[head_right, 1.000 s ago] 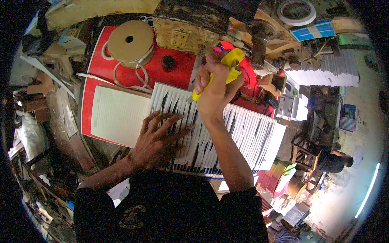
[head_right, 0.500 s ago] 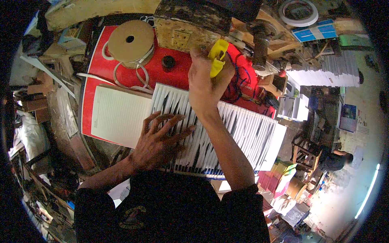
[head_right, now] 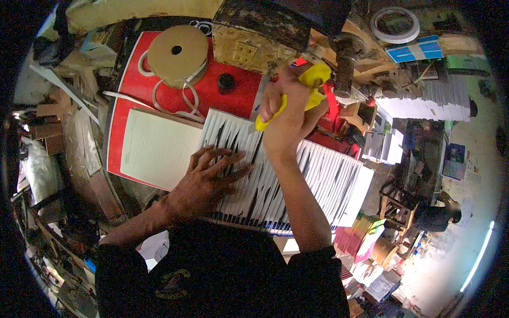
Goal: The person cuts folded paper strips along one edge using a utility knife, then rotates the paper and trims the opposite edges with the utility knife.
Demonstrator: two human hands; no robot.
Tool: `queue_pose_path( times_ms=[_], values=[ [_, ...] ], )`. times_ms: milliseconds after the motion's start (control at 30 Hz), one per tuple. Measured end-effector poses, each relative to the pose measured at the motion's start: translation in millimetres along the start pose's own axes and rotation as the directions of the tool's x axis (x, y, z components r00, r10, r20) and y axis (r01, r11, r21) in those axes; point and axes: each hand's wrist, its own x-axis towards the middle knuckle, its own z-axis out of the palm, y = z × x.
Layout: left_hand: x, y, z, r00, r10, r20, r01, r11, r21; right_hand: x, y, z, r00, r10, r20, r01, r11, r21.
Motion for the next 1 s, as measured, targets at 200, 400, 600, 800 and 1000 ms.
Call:
queue_pose_path(
  times_ms=[200, 400, 600, 800, 1000],
  values=[
    [0.9, 5.7, 1.1, 0.999, -0.024, -0.037, 0.023, 1.000, -0.014, 1.5, 13.8, -12.1, 0.996, 0.000, 0.085, -0.004, 0.999, 0.042],
    [1.3, 8.1, 1.7, 0.998, -0.027, -0.053, 0.027, 1.000, -0.002, 1.8, 13.1, -10.9, 0.997, 0.005, 0.079, -0.009, 0.998, 0.057],
    [0.6, 6.5, 5.9, 0.998, -0.048, -0.027, 0.049, 0.998, 0.029, -0.7, 11.1, -2.2, 0.999, 0.027, 0.031, -0.028, 1.000, 0.008],
    [1.3, 7.8, 2.1, 0.998, -0.029, -0.050, 0.028, 0.999, -0.018, 4.0, 24.0, -1.1, 0.995, -0.050, 0.084, 0.054, 0.998, -0.044],
    [0.5, 8.9, 3.6, 0.998, -0.055, -0.032, 0.056, 0.998, 0.015, 8.4, 29.0, 5.0, 0.996, -0.050, 0.071, 0.055, 0.996, -0.069]
  ],
)
